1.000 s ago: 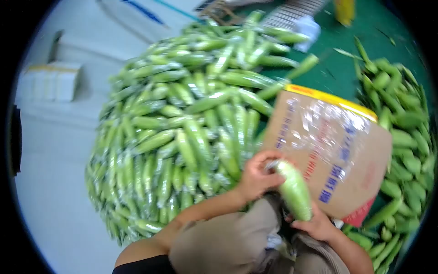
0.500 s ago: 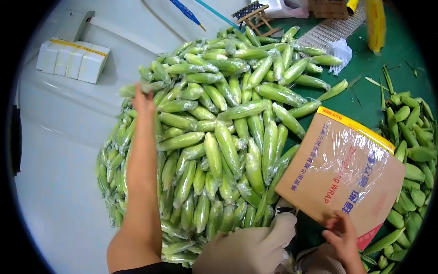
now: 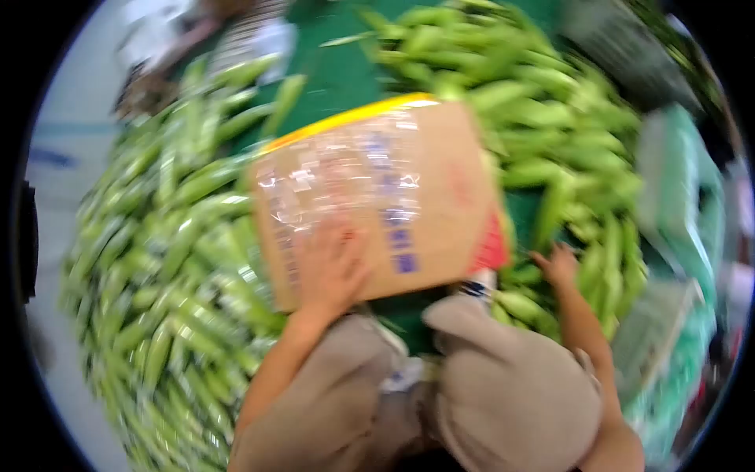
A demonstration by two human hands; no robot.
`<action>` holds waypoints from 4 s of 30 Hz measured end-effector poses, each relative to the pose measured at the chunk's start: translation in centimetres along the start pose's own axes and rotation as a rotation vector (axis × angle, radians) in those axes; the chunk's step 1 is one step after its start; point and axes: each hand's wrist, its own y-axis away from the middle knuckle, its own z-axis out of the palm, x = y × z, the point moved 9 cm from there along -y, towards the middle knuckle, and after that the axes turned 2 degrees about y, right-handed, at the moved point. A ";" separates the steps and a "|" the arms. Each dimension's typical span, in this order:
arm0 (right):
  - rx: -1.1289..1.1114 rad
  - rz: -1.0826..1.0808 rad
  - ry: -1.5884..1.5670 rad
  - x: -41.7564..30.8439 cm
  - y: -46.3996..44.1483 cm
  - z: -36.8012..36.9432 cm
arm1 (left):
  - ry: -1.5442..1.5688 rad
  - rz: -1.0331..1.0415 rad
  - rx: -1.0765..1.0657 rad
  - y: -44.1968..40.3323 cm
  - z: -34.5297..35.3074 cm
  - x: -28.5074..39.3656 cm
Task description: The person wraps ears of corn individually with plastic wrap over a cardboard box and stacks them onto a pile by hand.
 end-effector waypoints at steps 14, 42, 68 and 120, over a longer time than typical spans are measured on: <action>0.568 -0.366 -1.005 -14.2 5.2 -17.2 | 0.118 -0.190 0.220 1.7 -2.2 -2.3; 0.474 -1.368 -0.741 -41.7 15.2 -25.9 | 0.074 -0.074 0.030 -9.5 -6.7 -8.0; 0.477 -1.283 -0.549 -42.4 15.5 -22.5 | -0.004 -0.225 0.281 -2.7 -4.6 -10.3; -0.058 -1.557 -0.077 -41.8 19.0 -19.9 | 0.098 -0.207 0.418 1.2 -5.0 -3.0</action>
